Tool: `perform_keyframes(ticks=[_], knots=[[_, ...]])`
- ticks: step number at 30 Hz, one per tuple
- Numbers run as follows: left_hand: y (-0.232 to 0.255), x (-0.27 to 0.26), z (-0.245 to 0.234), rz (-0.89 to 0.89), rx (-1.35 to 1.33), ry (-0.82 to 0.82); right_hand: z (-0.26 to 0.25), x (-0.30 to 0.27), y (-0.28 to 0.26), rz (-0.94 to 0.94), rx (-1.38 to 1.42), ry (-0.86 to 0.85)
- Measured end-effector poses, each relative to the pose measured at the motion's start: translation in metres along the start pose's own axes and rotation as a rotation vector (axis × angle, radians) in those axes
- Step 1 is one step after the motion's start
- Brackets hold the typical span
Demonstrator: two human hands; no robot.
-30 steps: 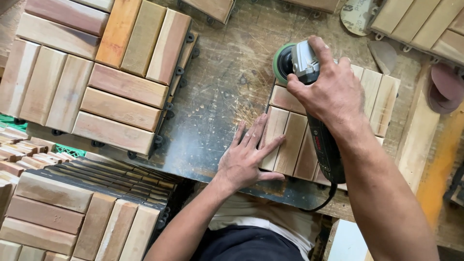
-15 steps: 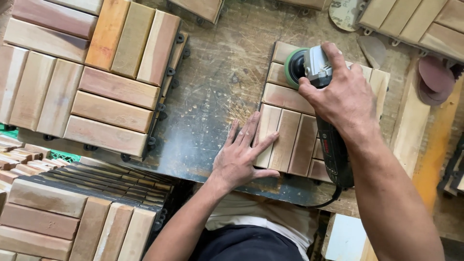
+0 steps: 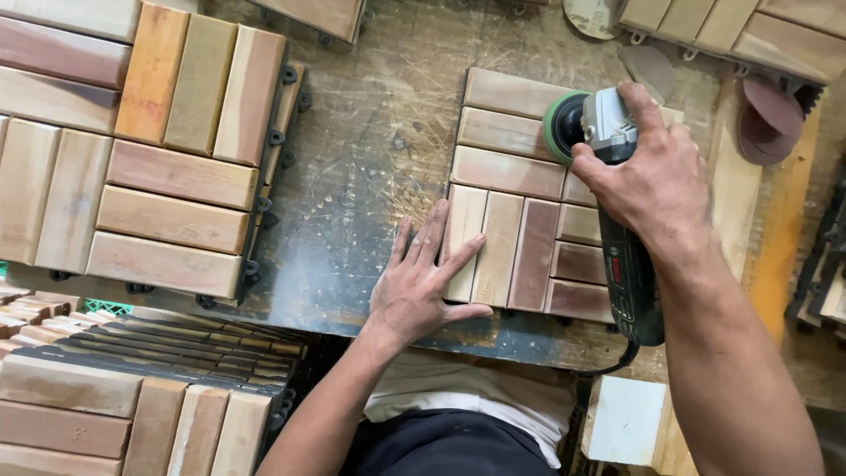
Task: Sanding the surface of interlocking wooden floor tiles using a handheld orbital sander at a workbench.
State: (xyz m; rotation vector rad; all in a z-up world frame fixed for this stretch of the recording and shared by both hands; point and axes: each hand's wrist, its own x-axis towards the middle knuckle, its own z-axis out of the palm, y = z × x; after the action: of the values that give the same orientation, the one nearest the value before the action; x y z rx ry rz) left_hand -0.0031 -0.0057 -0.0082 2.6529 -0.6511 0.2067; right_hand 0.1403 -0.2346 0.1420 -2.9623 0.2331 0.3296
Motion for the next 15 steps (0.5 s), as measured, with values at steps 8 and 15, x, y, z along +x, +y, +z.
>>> perform_keyframes(ticks=[8, 15], knots=[[0.0, 0.002, -0.001, -0.006, 0.008, -0.035, -0.011, -0.006, 0.013, 0.059, 0.02, 0.004], [-0.001, 0.0, 0.0, 0.0, 0.016, -0.035, -0.013, -0.008, 0.03, 0.109, 0.051, 0.025]])
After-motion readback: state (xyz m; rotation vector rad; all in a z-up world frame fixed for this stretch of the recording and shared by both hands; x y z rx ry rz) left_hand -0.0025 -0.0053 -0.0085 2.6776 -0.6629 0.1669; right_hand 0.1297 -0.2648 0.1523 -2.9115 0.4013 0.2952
